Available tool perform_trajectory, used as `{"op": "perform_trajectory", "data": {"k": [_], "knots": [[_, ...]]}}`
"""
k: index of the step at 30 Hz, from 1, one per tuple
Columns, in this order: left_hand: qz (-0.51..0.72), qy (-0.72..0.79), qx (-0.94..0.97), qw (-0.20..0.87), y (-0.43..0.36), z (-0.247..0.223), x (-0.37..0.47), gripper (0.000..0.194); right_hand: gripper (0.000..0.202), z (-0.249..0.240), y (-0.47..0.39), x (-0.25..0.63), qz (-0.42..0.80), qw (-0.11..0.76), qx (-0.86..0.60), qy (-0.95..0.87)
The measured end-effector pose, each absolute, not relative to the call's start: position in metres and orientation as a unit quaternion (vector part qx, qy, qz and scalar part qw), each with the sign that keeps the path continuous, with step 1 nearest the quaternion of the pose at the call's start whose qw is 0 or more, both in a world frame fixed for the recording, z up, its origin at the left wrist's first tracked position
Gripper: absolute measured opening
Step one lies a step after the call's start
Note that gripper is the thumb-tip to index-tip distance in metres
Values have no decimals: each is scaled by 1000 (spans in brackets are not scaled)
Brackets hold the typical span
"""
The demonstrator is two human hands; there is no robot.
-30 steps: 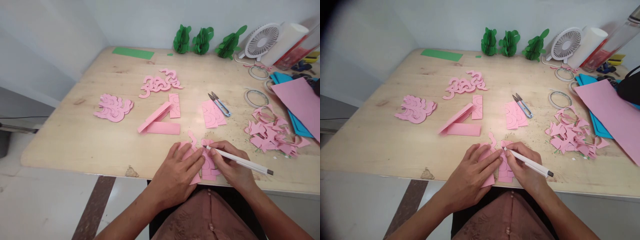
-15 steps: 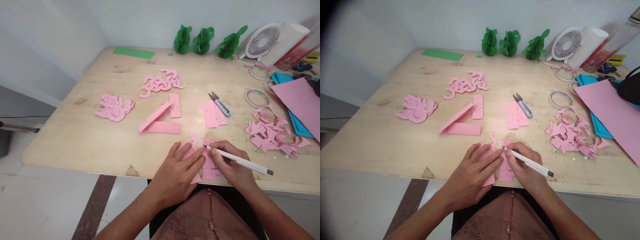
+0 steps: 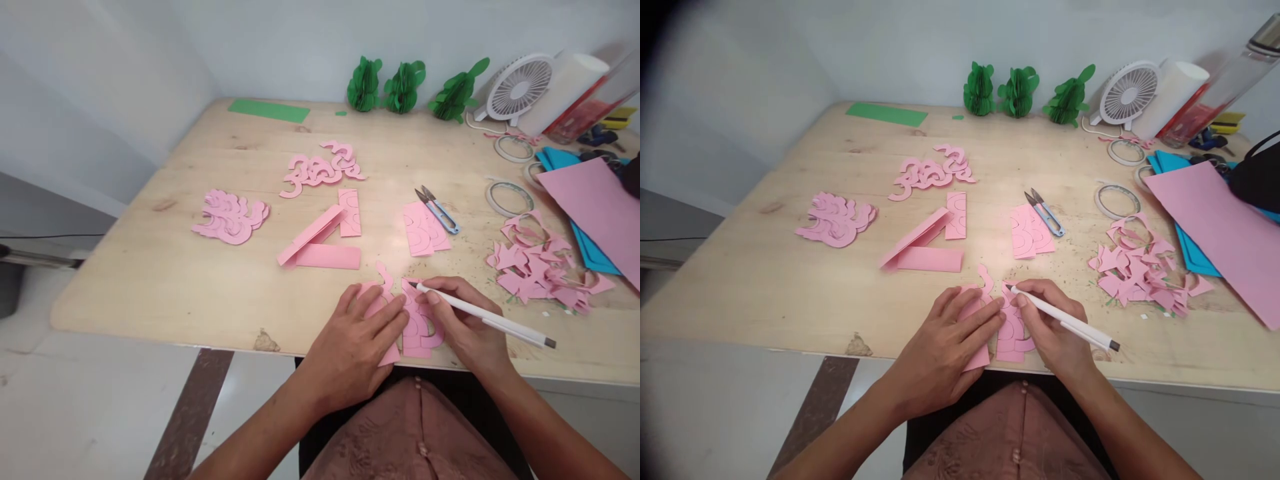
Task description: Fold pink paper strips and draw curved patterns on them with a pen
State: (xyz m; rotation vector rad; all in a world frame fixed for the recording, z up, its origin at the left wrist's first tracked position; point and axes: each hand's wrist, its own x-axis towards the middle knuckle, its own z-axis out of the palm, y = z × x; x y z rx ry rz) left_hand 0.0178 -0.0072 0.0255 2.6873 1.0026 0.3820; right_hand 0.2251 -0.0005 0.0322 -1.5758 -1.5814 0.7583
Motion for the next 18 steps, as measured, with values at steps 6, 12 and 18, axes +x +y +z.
{"op": "perform_trajectory", "data": {"k": [6,12,18], "knots": [[119,344,922,133,-7,26,18,51,21,35,-7,230,300,393,-596,-633],[118,348,920,135,-8,25,19,51,27,34,-24,245,138,362,-524,-759],[140,345,921,116,-9,22,20,49,35,20,-37,255,12,331,-464,-822]]}}
